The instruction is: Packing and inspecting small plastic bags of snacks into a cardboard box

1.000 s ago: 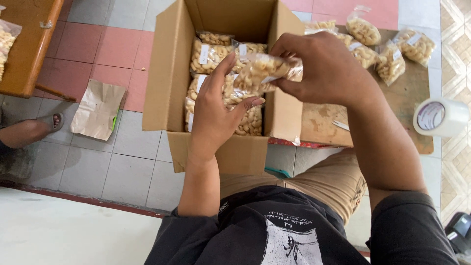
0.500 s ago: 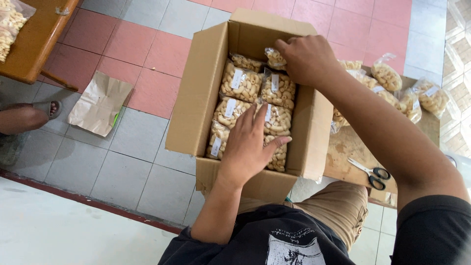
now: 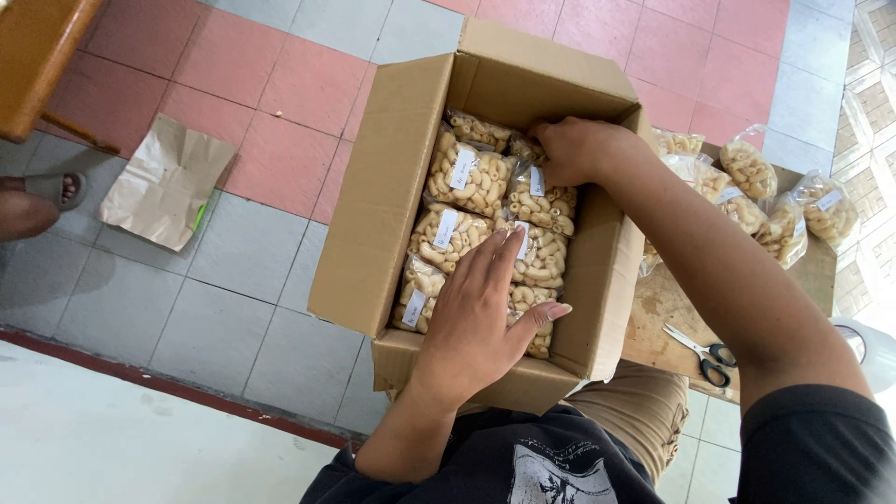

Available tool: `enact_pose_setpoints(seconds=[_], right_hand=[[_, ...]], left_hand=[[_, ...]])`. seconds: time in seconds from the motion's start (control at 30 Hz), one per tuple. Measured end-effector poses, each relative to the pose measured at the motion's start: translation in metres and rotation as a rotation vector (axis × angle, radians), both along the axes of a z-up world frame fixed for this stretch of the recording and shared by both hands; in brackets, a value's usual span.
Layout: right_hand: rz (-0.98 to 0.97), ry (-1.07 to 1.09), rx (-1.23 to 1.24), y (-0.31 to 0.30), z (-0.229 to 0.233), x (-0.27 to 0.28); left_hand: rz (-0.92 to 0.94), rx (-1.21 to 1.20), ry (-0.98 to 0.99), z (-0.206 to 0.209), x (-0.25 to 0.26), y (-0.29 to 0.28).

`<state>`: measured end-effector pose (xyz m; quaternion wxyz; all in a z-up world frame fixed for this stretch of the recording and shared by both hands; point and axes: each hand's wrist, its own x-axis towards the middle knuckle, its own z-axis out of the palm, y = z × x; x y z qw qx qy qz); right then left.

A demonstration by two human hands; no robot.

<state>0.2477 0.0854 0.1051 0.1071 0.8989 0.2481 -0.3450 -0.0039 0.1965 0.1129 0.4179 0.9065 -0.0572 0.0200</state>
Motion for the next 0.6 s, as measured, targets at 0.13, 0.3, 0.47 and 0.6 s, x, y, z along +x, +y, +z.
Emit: enact_pose_setpoints(seconds=[0.13, 0.3, 0.47, 0.6], right_hand=[[0.035, 0.033, -0.005, -0.001, -0.013, 0.008], [-0.009, 0.064, -0.068, 0.002, -0.002, 0.001], [0.0, 0.047, -0.062, 0.002, -0.001, -0.001], [0.021, -0.068, -0.068, 0.004, 0.006, -0.007]], left_hand=[[0.005, -0.018, -0.004, 0.001, 0.0, 0.002], [-0.01, 0.038, 0.145, 0.003, 0.001, 0.001], [0.011, 0.099, 0.175, -0.001, 0.001, -0.001], [0.034, 0.125, 0.193, -0.003, 0.001, -0.004]])
